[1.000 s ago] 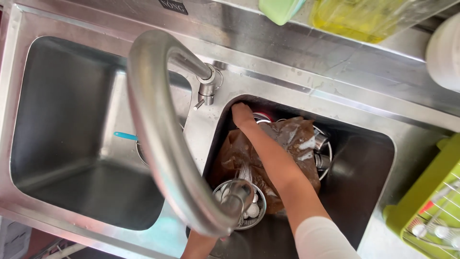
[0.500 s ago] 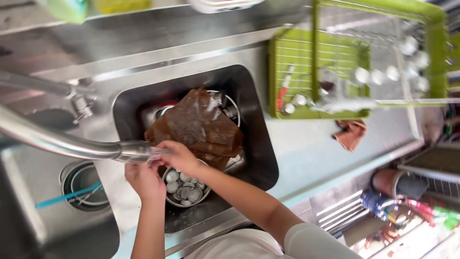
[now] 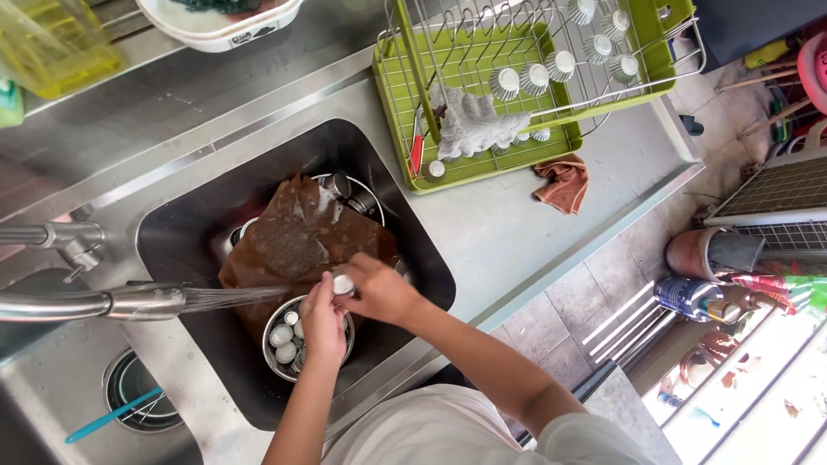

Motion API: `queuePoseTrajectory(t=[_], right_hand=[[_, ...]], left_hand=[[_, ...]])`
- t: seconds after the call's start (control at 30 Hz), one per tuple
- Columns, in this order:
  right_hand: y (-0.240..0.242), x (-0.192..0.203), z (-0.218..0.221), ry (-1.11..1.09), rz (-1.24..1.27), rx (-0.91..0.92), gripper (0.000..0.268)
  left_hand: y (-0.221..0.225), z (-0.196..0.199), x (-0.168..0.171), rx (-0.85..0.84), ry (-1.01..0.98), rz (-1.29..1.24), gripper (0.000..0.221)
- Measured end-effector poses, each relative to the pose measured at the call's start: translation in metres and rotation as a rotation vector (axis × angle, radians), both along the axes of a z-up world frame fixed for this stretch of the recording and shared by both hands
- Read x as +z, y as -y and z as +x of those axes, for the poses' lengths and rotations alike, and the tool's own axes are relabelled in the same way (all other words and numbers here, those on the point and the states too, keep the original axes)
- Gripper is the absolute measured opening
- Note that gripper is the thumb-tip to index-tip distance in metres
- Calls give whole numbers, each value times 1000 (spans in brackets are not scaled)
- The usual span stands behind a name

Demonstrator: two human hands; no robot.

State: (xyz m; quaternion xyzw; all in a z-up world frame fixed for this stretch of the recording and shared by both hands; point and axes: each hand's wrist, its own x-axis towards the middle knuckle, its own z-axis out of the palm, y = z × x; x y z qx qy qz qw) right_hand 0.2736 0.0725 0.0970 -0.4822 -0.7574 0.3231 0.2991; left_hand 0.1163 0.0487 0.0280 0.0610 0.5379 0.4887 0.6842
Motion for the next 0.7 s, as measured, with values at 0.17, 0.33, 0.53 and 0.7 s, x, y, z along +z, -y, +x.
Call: queuePoseTrajectory(t=[0.17,0.33,0.53,0.7], right_hand=[[-7,28,141,85,152,-559,38],[-88,189,284,395,469,-674,37],[-210,163,381,732,169,-489,32],[-227,158,365,744,-106,-544,41]], left_hand=[[4,12,14,-307,-184,-28,18],[31,-7,-26,-388,-286,-25,20],[34,-3,-25,-388,-340,-78,20],[34,3,3,-399,-348,-92,21]])
